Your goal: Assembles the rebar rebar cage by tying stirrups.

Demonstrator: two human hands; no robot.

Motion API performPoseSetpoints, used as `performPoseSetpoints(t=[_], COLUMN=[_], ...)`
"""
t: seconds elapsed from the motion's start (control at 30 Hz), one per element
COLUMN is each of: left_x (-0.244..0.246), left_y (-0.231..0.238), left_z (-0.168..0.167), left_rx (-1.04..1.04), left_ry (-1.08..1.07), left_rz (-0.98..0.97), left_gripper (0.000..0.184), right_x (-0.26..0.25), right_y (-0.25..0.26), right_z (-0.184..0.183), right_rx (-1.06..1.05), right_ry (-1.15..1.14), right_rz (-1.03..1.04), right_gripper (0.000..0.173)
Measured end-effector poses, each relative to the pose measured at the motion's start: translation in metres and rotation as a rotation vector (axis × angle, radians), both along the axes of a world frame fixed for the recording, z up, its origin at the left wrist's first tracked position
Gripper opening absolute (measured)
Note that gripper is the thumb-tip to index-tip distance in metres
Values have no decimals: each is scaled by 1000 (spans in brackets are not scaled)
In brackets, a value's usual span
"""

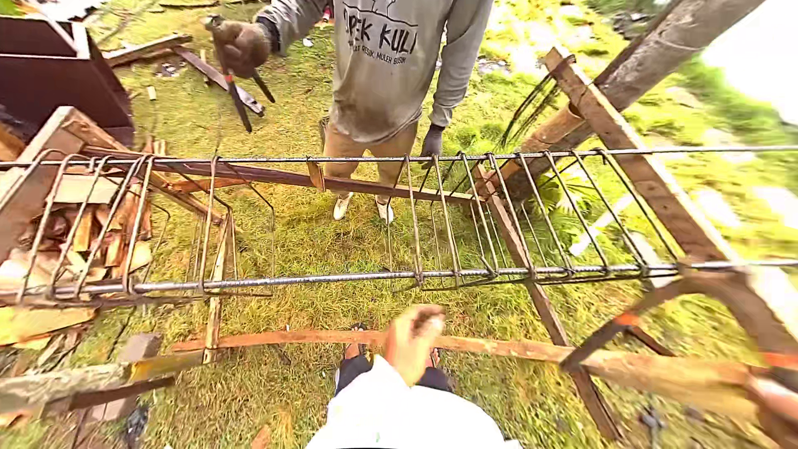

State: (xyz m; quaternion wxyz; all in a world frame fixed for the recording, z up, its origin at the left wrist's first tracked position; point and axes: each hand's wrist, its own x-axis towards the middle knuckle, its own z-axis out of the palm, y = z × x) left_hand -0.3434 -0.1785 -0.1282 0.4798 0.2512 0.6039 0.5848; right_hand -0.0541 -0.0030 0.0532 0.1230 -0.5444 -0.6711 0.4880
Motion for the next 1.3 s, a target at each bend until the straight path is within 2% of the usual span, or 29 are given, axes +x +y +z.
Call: performPoseSetpoints(t=[0.07, 0.13, 0.17, 0.23, 0.33, 0.5, 0.87, 1.1, 1.3], left_x=[-1, -5, -7, -16, -23, -14, -22, -18, -21], left_y=[8, 10, 9, 8, 3, 12, 30, 39, 47], left_z=[10, 19, 23, 28, 22, 20, 28, 21, 24], left_rx=[60, 69, 42, -64, -178, -315, -314, -352, -321], left_ry=[-191, -446, -559, -748, -995, -1256, -1381, -1420, -1443], left_rz=[-271, -431, -448, -373, -207, 65, 84, 103, 56], left_gripper=[49, 54, 55, 57, 56, 50, 48, 48, 53], right_x=[-17, -61, -79, -107, -151, -212, -252, -260, -272], right_y=[-20, -42, -47, -46, -35, -20, -13, -4, -15], right_z=[-25, -43, -53, -64, -59, -57, -36, -46, -43], right_rx=[-124, -208, -217, -134, 0, 12, 50, 27, 74], right_ry=[-71, -159, -181, -279, -560, -947, -1134, -1182, -1250], right_rz=[191, 261, 289, 328, 398, 528, 520, 571, 603], right_gripper=[31, 31, 27, 31, 34, 33, 31, 31, 30])
